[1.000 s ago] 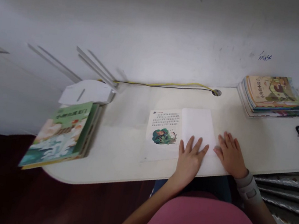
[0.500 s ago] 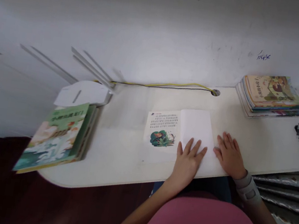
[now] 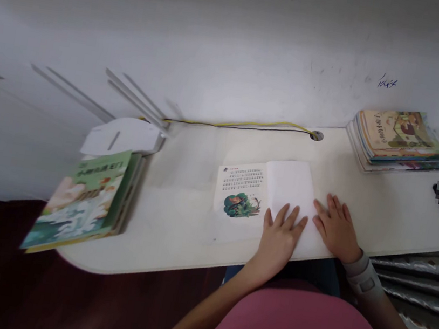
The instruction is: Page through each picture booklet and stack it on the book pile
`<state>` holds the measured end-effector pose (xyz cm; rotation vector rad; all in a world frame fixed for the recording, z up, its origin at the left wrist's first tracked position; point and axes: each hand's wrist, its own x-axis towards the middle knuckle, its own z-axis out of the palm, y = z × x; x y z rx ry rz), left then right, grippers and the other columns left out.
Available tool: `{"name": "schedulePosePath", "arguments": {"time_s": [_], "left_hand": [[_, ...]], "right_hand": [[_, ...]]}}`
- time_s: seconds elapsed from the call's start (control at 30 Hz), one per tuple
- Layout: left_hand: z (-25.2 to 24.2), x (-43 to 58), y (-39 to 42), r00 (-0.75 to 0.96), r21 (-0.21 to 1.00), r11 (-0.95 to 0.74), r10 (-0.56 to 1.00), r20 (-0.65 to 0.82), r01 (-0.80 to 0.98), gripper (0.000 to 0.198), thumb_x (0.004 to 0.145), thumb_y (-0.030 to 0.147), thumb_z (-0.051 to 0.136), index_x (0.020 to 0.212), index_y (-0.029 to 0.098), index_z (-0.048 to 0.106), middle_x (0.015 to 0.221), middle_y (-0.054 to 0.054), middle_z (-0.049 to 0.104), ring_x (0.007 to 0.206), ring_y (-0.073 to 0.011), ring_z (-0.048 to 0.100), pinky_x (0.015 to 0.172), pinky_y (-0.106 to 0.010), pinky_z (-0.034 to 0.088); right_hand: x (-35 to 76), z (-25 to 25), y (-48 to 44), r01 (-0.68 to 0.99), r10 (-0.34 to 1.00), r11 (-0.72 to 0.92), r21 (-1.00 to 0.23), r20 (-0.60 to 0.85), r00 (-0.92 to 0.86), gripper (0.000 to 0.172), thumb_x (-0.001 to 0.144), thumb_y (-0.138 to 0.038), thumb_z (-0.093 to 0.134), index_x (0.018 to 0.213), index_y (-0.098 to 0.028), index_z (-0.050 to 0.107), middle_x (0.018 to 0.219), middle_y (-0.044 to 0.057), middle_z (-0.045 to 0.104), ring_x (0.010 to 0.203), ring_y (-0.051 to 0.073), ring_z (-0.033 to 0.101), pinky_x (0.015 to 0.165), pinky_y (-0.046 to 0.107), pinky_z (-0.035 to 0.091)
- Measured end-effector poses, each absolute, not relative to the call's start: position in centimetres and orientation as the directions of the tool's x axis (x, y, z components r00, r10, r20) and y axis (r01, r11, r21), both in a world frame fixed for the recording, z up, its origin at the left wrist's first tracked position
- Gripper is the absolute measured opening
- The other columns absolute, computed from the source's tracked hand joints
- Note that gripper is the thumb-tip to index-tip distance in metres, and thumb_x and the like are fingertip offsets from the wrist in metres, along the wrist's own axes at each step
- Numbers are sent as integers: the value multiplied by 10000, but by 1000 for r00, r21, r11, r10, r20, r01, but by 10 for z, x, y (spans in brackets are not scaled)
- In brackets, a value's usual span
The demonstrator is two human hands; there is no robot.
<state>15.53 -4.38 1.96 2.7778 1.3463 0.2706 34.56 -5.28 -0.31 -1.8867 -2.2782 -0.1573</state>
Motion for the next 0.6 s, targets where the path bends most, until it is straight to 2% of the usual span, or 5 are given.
{"name": "schedulePosePath", "arguments": {"time_s": [0.17,0.6], "left_hand": [[21,153,-42,628,102,-639,769,122,763,395,936,232,405,1311,286,516,1406,-76,488,1294,-329,409,969,-635,352],[13,156,-36,646,103,-657,753,122,746,413,926,212,422,1325,285,501,1425,-80,464,1332,-309,372,1024,-649,299]], "right_hand": [[346,-4,-53,980,962,196,-27,201,-187,484,960,-404,347,1393,-206,430,1458,201,370,1347,327,336,1047,511,294],[346,-5,-53,980,961,198,-33,203,-187,490,954,-414,363,1393,-208,432,1475,198,343,1346,336,335,1049,518,290]]}}
